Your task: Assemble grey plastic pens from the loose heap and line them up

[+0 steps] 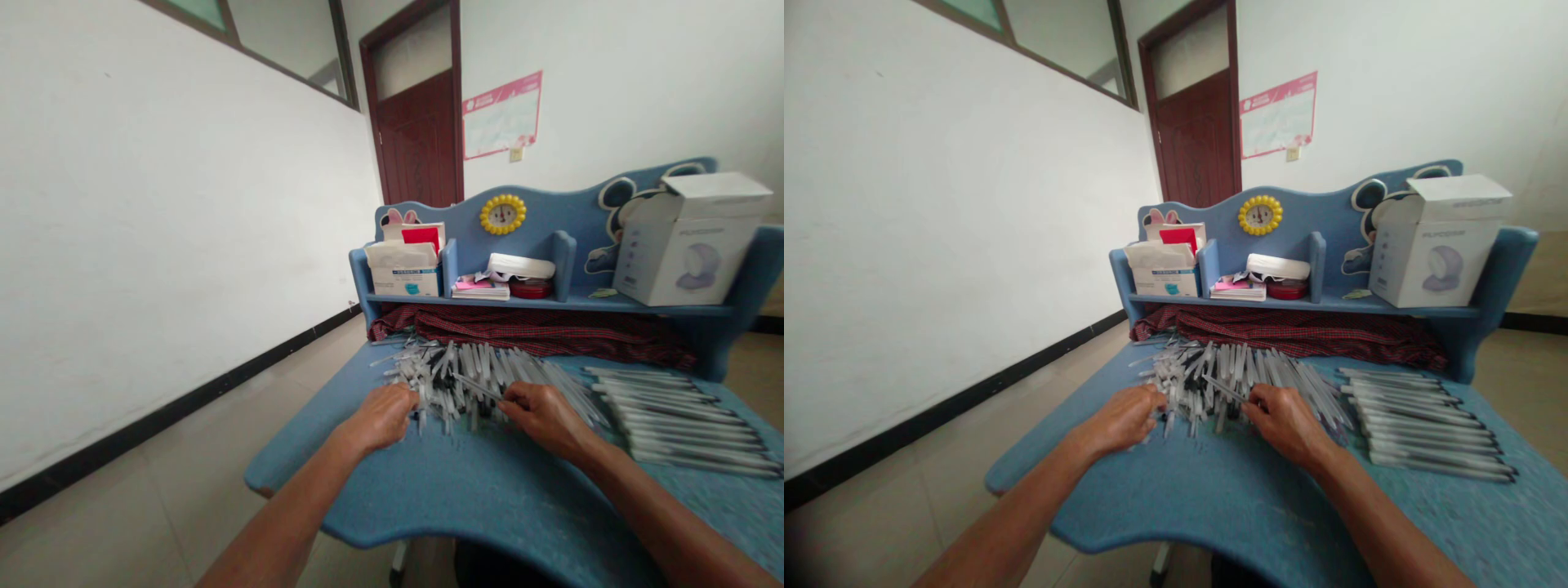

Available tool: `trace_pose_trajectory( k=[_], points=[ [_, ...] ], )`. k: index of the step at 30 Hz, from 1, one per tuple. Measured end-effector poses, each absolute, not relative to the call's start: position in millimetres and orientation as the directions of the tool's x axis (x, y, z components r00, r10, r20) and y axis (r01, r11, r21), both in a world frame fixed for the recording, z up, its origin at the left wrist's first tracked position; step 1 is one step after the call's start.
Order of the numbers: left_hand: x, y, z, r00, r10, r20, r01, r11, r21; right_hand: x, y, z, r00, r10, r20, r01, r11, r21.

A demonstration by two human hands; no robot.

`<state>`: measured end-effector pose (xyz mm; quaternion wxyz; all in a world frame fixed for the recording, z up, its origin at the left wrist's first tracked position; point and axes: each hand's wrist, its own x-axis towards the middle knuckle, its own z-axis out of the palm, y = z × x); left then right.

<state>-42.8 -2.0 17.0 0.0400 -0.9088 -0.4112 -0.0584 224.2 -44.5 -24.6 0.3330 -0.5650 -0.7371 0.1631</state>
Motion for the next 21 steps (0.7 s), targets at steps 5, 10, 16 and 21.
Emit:
trace_pose_trajectory(
  k=[5, 10, 16, 21],
  points=[
    [-50.6, 3.3, 23.1, 0.654, 0.741, 0.151, 0.733, -0.671, 0.114, 218.6, -47.5, -18.5, -0.123, 0.956, 0.265, 0.629, 0.282, -0.725],
    [-45.7, 11.1, 34.6, 0.538, 0.825, 0.173, 0.635, -0.532, 0.561, 212.4, -51.3, -12.9, -0.167, 0.979, 0.117, 0.394, 0.175, -0.903],
    [-29.6, 23.8, 43.1, 0.518, 0.854, 0.055, 0.463, -0.333, 0.821, 212.5, -49.6, -13.7, -0.192, 0.975, 0.114, 0.347, 0.176, -0.921],
    [-21.0, 31.0, 47.1, 0.543, 0.839, 0.022, 0.381, -0.269, 0.885, 213.8, -48.5, -13.0, -0.165, 0.98, 0.112, 0.359, 0.166, -0.918]
  ],
)
